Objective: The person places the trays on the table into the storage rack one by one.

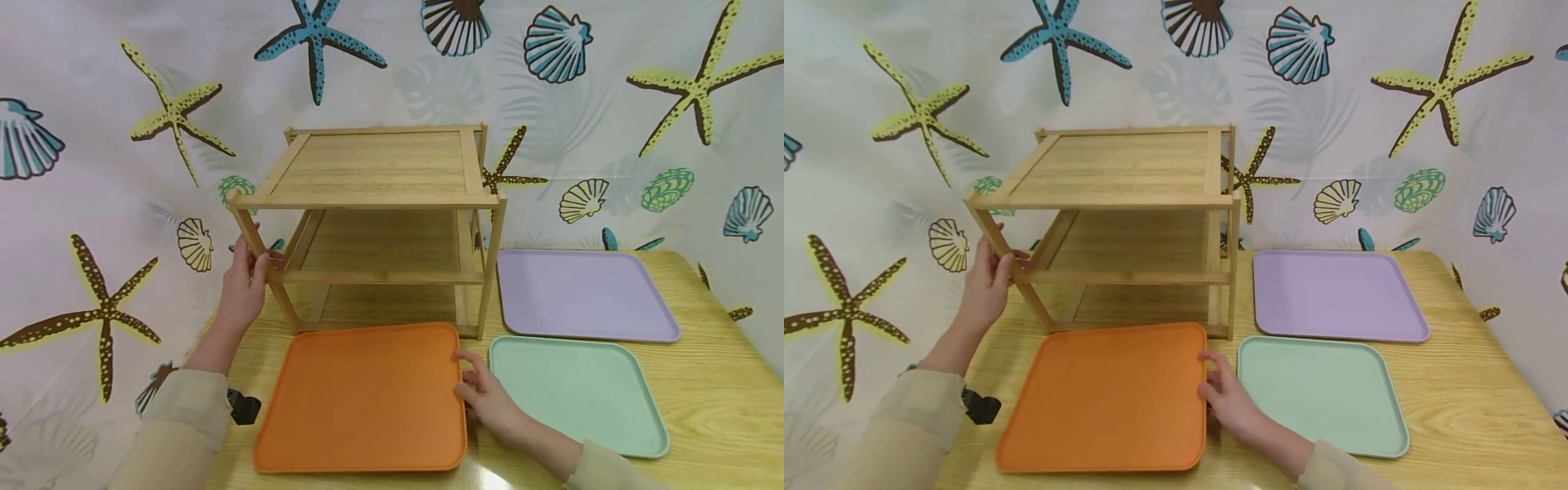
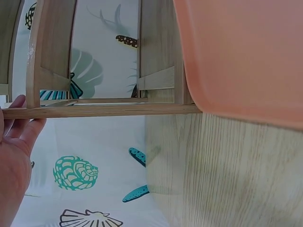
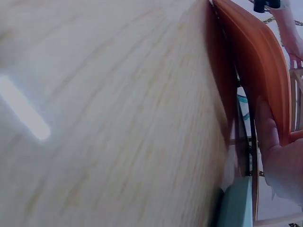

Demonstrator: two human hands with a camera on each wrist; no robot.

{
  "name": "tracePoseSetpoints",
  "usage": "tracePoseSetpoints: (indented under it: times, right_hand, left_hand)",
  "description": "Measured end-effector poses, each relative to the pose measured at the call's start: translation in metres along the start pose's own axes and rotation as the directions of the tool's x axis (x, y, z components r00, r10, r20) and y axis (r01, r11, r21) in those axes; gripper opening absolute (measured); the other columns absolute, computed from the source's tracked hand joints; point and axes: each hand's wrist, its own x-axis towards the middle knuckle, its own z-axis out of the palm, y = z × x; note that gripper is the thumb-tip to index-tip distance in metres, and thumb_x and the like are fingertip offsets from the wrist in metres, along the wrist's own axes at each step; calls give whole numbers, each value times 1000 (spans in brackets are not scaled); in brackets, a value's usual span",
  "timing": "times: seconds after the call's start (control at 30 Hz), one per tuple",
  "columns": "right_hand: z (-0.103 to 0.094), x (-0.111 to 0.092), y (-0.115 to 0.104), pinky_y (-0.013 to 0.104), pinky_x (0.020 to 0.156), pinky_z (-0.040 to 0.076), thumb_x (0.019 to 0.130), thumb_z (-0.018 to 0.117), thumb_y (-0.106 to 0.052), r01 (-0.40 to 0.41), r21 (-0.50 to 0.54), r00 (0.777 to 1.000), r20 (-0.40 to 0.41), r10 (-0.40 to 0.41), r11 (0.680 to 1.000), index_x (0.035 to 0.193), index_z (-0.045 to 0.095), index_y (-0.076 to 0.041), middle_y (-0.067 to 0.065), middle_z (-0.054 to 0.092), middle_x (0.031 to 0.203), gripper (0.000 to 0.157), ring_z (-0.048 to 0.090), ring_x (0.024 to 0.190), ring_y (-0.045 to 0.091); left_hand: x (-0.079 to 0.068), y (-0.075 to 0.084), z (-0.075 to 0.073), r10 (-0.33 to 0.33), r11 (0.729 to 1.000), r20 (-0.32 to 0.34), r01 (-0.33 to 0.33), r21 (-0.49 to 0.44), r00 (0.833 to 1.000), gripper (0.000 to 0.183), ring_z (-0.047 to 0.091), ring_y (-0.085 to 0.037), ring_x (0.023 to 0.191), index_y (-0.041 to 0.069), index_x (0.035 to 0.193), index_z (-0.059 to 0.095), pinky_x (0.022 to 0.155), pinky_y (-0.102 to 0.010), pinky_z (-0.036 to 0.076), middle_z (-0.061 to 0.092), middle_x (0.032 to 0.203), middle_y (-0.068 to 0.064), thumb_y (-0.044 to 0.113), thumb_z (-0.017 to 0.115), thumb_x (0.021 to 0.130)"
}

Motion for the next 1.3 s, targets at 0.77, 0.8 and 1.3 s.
tracePoseSetpoints:
  times: [0.77,0.8,1.3]
  right_hand:
    - [-52,-51,-24,36,66,57,103,46,-7,108,135,994,0,-109,985,144,34,-22,6,58,109,45,66,86,19]
    - [-54,-53,-25,36,67,57,103,45,-6,119,144,993,8,-121,982,143,36,-25,6,58,110,45,66,87,19]
    - [-80,-82,-59,37,74,56,105,36,-1,170,228,984,17,-178,959,147,36,-27,7,56,116,49,65,94,20]
  left_hand:
    - [-2,7,-7,20,999,33,-21,27,999,43,60,-45,99,0,145,24,76,-16,47,62,106,-32,2,38,104]
    - [-2,8,-7,20,999,34,-21,31,999,44,60,-44,99,0,145,24,77,-18,48,62,107,-31,3,38,104]
    - [-1,5,-8,1,999,39,-2,36,999,43,61,-45,99,1,145,25,73,-18,48,62,107,-31,4,38,105]
